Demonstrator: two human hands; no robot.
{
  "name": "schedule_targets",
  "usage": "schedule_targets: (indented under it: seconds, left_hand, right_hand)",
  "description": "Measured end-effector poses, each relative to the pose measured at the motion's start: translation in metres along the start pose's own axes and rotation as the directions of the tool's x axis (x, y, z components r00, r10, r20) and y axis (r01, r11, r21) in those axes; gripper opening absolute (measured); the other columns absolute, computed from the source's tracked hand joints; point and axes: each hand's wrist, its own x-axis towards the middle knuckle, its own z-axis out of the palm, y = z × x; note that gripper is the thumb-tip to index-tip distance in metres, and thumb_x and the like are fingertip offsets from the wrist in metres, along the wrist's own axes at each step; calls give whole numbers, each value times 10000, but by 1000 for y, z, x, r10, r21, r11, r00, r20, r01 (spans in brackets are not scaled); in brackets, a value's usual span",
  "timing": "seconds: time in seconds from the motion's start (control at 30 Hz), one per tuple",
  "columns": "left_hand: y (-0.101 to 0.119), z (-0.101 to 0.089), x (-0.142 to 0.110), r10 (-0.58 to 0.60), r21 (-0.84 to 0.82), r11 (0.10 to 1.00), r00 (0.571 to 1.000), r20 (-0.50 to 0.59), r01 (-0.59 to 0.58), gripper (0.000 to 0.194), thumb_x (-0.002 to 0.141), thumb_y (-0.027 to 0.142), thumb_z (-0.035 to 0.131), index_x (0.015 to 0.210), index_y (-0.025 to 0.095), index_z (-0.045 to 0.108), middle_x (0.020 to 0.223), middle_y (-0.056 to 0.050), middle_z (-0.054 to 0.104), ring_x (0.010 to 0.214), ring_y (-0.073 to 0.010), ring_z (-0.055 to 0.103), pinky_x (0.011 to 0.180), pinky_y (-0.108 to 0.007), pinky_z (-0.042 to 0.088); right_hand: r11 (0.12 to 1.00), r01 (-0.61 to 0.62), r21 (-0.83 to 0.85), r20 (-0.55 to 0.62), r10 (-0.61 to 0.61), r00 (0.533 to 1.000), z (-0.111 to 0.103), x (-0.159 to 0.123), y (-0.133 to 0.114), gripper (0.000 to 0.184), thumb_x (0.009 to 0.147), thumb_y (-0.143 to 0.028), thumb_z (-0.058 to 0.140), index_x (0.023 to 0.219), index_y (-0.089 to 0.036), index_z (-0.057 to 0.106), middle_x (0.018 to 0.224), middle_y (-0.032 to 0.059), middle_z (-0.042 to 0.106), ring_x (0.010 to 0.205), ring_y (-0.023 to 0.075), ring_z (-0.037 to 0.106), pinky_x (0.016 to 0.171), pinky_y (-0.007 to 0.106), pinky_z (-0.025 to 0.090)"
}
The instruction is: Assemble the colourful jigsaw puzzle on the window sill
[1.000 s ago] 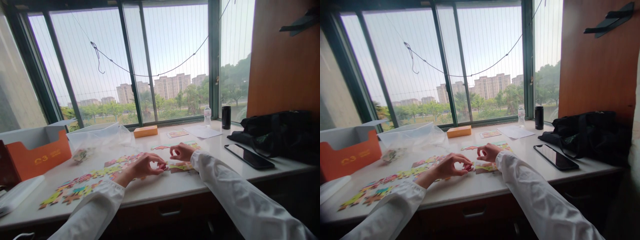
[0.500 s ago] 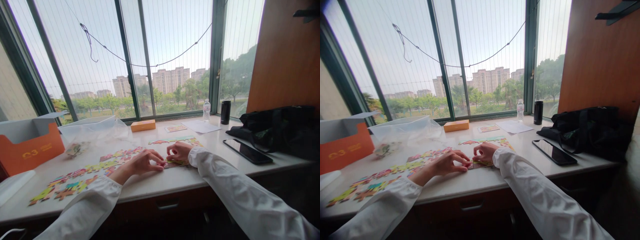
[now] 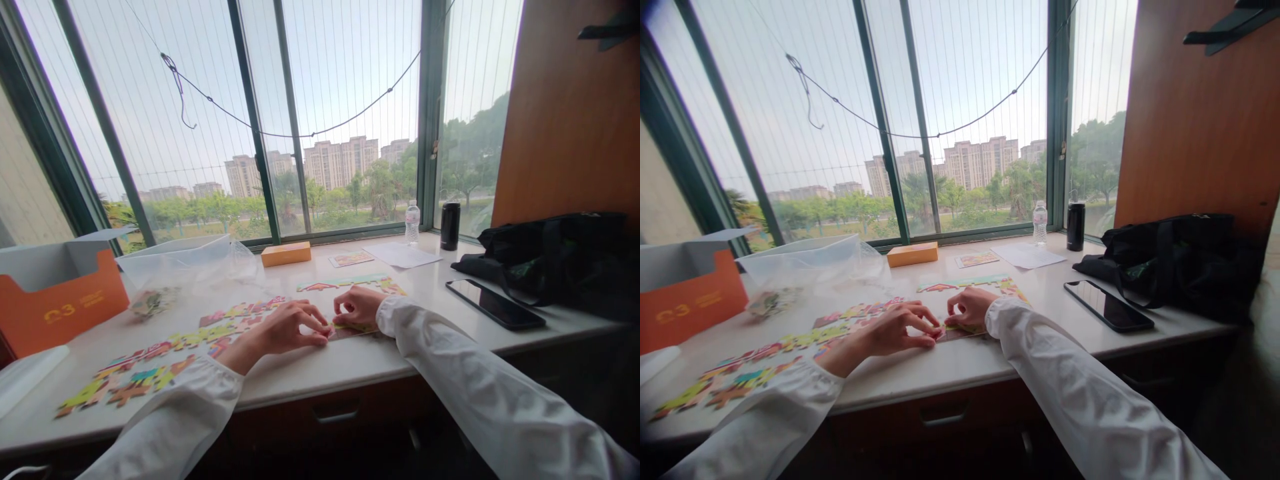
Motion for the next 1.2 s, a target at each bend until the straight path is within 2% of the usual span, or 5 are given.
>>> schedule_targets:
  seconds: [0.27, 0.5, 0.87, 1.07, 1.2]
  left_hand:
    - [-4, 8, -2, 32, 21, 999, 998, -62, -31, 232, 927, 407, 583, 1010, 309, 776, 888, -29, 731, 804, -130, 651, 781, -244, 474]
    - [-7, 7, 1, 41, 11, 999, 997, -63, -40, 240, 918, 405, 593, 971, 278, 790, 806, -48, 728, 725, -126, 637, 736, -237, 474]
    - [9, -2, 8, 127, 247, 961, 992, 5, -124, 216, 928, 352, 569, 931, 264, 766, 773, -30, 727, 770, -155, 615, 814, -276, 446]
    - [8, -11, 4, 46, 202, 979, 996, -77, -29, 273, 948, 411, 535, 989, 255, 756, 902, -36, 752, 856, -165, 638, 863, -288, 457]
    - [-20, -41, -19, -137, 275, 941, 966, -217, 195, 351, 952, 472, 488, 1056, 248, 737, 1001, -47, 743, 927, -191, 636, 881, -312, 464]
  right_hand:
    - [1000, 15, 1, -37, -15, 999, 4, 3, 7, 290, 804, -481, 684, 841, -196, 724, 549, -65, 488, 519, 68, 407, 546, 214, 253]
    - [996, -92, -10, -167, 89, 982, 6, 5, 21, 346, 850, -527, 629, 837, -195, 727, 560, -55, 502, 514, 67, 397, 544, 215, 226]
    - [982, -181, -63, -221, 163, 962, 3, -1, 30, 366, 886, -527, 583, 846, -198, 740, 627, -19, 581, 556, 84, 450, 559, 219, 259]
    - [982, -181, -50, -242, 164, 956, 5, -1, 37, 379, 888, -531, 571, 828, -195, 736, 608, -12, 589, 549, 97, 475, 555, 223, 278]
    - [982, -180, -50, -234, 163, 959, 6, 0, 38, 373, 887, -526, 571, 823, -197, 734, 611, -14, 592, 553, 97, 482, 563, 227, 279]
